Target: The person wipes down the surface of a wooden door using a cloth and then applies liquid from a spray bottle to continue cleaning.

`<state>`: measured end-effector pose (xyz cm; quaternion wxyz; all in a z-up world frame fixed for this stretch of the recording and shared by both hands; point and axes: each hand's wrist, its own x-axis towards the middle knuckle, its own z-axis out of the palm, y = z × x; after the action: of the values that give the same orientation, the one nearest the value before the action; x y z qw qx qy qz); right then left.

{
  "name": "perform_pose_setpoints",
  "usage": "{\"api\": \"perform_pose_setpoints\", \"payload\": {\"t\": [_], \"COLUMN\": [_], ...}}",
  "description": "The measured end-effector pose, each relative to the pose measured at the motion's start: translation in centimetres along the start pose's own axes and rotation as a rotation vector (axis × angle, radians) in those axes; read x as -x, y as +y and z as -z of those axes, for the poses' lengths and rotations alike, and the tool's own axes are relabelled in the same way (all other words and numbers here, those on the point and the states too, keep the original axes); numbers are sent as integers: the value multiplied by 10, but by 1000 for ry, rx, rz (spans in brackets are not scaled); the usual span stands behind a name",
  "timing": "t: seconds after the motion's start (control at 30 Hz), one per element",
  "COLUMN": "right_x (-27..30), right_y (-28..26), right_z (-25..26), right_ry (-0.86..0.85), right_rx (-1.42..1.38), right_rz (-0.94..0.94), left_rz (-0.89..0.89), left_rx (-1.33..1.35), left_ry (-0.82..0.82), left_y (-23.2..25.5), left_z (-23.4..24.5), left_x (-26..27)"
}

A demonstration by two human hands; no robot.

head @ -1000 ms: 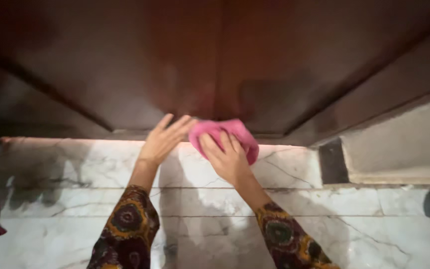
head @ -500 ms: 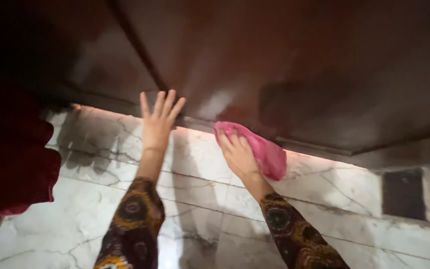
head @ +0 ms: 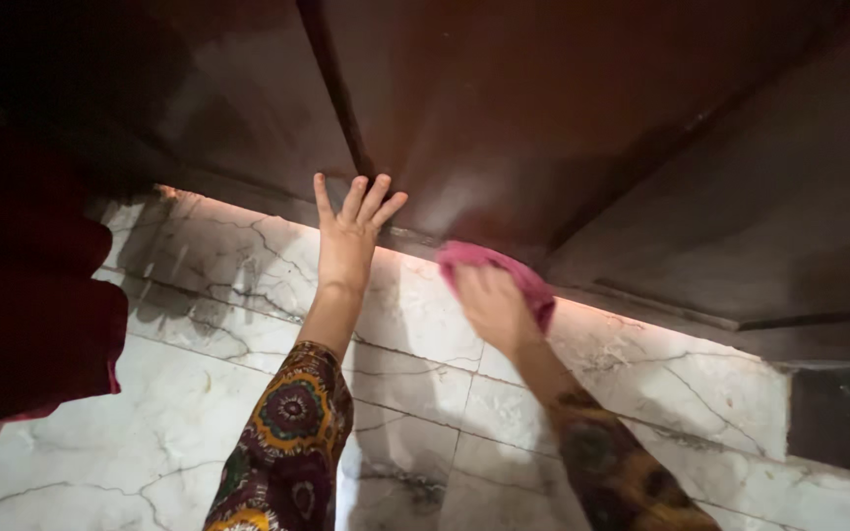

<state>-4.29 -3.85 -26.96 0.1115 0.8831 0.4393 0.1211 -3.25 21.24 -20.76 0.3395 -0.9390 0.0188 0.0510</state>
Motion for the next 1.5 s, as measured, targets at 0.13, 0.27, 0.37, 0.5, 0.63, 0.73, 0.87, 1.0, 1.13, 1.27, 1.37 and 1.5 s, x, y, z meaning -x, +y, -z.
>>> {"api": "perform_pose_setpoints", "payload": {"t": [0.13,0.27,0.37,0.5,0.63,0.73,0.87,1.0,1.13,1.27,1.37,1.5], "right_x": [51,28,-4,-71,-103,-85,-45,34,71,22,-30,-93], "right_y": [19,-12,-35,-60,-84,-65,-30,5,16,-23,-47,-82], "right_z": [-2,-20,-14,13,31,25,9,-22,-25,-23,-14,10], "right_ry": [420,240,136,177,172,269,150,179,332,70,16,162], "right_rx": [254,4,9,26,60,125,154,-20,235,106,-94,101], "right_rz": [-101,-308,-282,-115,-236,-145,0,-187,-98,-264,-222,-183], "left_rz": [29,25,46,38,39,70,67,17,86,46,38,23], "left_rx": [-39,-21,-34,-25,51,-83,-88,-87,-145,-76,-52,329], "left_ry": [53,35,68,33,62,90,53,-40,73,26,27,129], "left_y": [1,4,5,6,8,9,5,1,1,3,7,13], "left_z": [-2,-7,-6,-7,-8,-11,-3,6,6,3,-5,-23], "left_x": [-2,-3,-6,-4,-5,-4,-2,3,1,0,-4,-9]}}
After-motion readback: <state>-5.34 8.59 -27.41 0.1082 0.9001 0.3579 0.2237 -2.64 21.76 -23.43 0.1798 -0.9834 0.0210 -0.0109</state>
